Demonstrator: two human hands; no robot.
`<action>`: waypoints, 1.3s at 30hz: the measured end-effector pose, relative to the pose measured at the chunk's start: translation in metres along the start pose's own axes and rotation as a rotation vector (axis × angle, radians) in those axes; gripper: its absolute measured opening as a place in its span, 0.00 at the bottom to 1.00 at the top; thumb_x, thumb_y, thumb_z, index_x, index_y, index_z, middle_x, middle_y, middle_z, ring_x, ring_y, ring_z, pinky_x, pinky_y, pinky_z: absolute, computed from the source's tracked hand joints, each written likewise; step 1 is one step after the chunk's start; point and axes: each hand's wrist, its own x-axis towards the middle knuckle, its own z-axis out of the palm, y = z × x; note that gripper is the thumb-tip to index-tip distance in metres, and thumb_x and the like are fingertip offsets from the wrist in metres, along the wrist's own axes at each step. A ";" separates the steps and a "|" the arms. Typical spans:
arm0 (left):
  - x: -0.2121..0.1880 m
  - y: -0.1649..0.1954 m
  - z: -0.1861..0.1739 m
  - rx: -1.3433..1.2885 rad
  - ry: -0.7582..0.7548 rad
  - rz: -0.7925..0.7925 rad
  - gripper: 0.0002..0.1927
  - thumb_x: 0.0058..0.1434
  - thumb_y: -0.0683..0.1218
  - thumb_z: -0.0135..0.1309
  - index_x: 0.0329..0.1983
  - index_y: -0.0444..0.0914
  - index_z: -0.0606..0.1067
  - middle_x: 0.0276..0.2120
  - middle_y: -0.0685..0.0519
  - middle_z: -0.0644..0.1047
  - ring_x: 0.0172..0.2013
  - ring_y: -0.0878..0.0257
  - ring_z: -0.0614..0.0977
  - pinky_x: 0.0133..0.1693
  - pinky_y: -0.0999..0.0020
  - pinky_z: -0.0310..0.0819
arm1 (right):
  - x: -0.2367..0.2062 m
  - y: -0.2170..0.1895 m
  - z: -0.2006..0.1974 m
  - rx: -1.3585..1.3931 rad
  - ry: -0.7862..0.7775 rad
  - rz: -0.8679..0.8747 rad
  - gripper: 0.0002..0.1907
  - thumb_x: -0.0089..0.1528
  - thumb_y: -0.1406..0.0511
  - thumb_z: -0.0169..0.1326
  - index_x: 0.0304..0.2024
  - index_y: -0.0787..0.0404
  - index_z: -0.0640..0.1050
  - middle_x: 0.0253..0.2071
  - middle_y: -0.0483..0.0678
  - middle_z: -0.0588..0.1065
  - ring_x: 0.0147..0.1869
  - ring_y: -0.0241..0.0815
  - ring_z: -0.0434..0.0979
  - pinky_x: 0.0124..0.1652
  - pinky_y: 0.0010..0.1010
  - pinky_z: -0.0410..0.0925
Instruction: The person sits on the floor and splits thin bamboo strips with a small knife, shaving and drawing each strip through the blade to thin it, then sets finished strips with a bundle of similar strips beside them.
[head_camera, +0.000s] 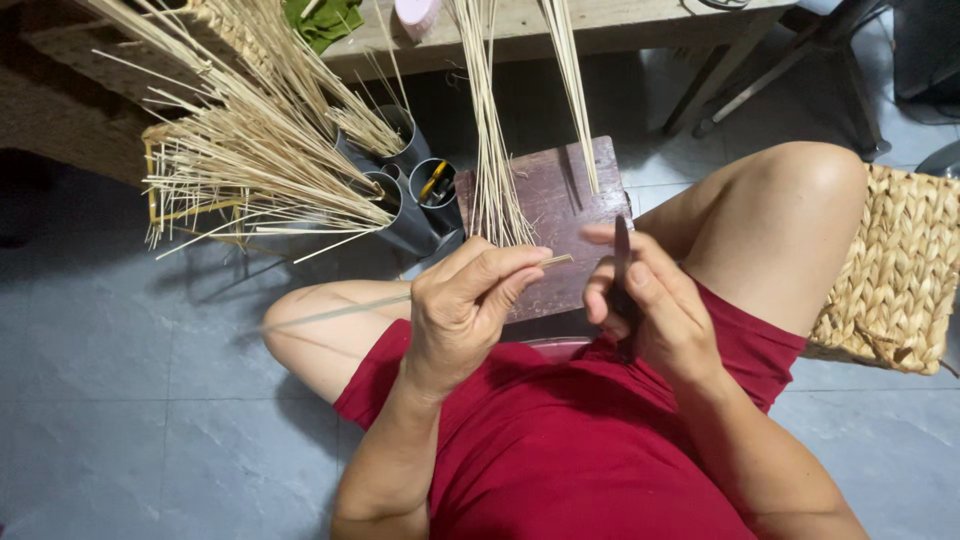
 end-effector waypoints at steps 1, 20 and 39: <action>0.002 0.001 0.000 0.008 -0.004 0.017 0.10 0.65 0.39 0.64 0.48 0.40 0.81 0.31 0.53 0.78 0.30 0.67 0.79 0.33 0.72 0.72 | -0.003 -0.003 0.001 0.000 -0.019 -0.033 0.28 0.74 0.58 0.44 0.73 0.66 0.62 0.36 0.52 0.73 0.30 0.33 0.65 0.32 0.22 0.61; -0.010 -0.015 0.016 -0.407 -0.108 -0.139 0.06 0.70 0.37 0.58 0.49 0.35 0.79 0.37 0.52 0.80 0.37 0.68 0.83 0.39 0.76 0.79 | -0.020 -0.003 0.006 0.085 -0.224 0.022 0.28 0.74 0.61 0.46 0.75 0.59 0.58 0.36 0.54 0.75 0.30 0.33 0.68 0.32 0.21 0.64; -0.024 -0.019 -0.030 0.148 0.163 -0.080 0.10 0.64 0.33 0.58 0.47 0.34 0.81 0.38 0.49 0.82 0.41 0.58 0.82 0.44 0.68 0.76 | -0.014 -0.002 -0.019 0.214 -0.087 -0.055 0.27 0.72 0.66 0.48 0.74 0.61 0.64 0.32 0.53 0.73 0.28 0.35 0.65 0.29 0.22 0.61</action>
